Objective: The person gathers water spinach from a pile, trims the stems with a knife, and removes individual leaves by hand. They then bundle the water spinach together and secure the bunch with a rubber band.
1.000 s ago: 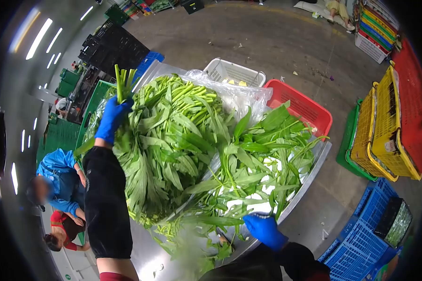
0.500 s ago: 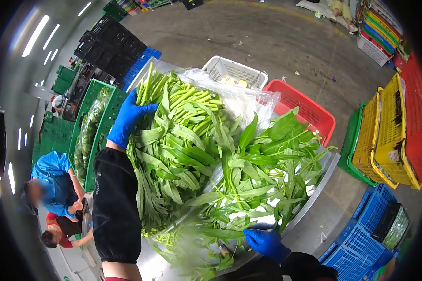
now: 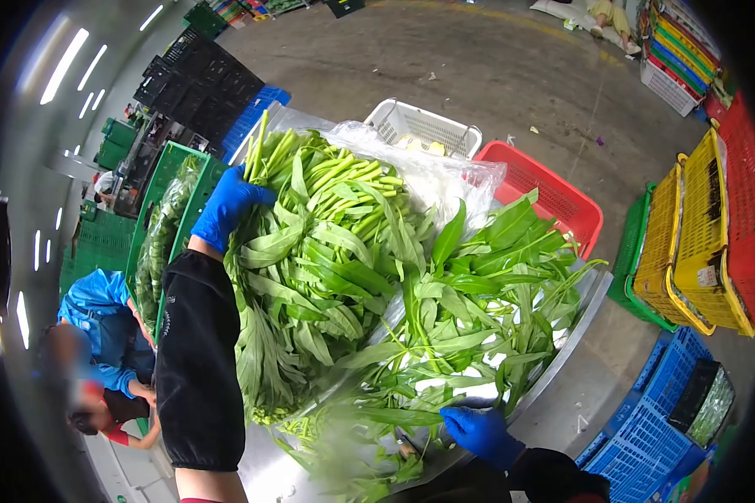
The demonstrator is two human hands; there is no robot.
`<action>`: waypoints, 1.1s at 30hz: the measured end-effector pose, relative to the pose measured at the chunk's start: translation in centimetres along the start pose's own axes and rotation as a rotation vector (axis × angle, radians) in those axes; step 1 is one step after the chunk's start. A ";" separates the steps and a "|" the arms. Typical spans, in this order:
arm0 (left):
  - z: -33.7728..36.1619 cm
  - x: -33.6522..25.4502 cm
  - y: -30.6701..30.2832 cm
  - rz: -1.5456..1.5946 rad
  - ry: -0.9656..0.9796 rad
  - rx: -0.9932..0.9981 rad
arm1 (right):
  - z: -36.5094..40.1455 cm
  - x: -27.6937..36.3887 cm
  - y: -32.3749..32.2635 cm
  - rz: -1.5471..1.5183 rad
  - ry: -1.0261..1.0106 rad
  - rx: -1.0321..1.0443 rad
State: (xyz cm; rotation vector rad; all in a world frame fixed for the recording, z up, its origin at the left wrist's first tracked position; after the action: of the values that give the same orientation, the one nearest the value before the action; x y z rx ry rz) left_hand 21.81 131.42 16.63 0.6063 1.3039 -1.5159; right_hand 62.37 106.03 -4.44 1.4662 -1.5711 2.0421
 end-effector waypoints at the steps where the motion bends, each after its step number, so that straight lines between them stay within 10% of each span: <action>1: 0.2 0.1 -0.1 -0.034 0.021 -0.080 | 0.1 -0.1 0.1 -0.007 -0.002 -0.007; 15: 1.5 5.2 -8.8 0.268 0.346 -0.229 | 0.2 -0.5 0.4 0.009 -0.027 -0.020; 33: 0.2 -0.2 -0.4 -0.182 -0.042 0.128 | 0.1 -0.1 0.0 0.014 0.048 0.062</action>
State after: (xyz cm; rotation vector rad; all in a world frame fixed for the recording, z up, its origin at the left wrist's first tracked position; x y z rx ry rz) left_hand 21.56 131.29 17.04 0.5451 1.2640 -1.7622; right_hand 62.50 106.03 -4.50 1.4196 -1.5165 2.1356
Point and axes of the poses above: each hand's wrist, its own z-axis away from the middle knuckle, its own y-axis out of the palm, x = y × z, the point moved 1 cm from there along -z, towards the middle knuckle, and after that the axes turned 10 degrees about z, right-handed, at the moved point
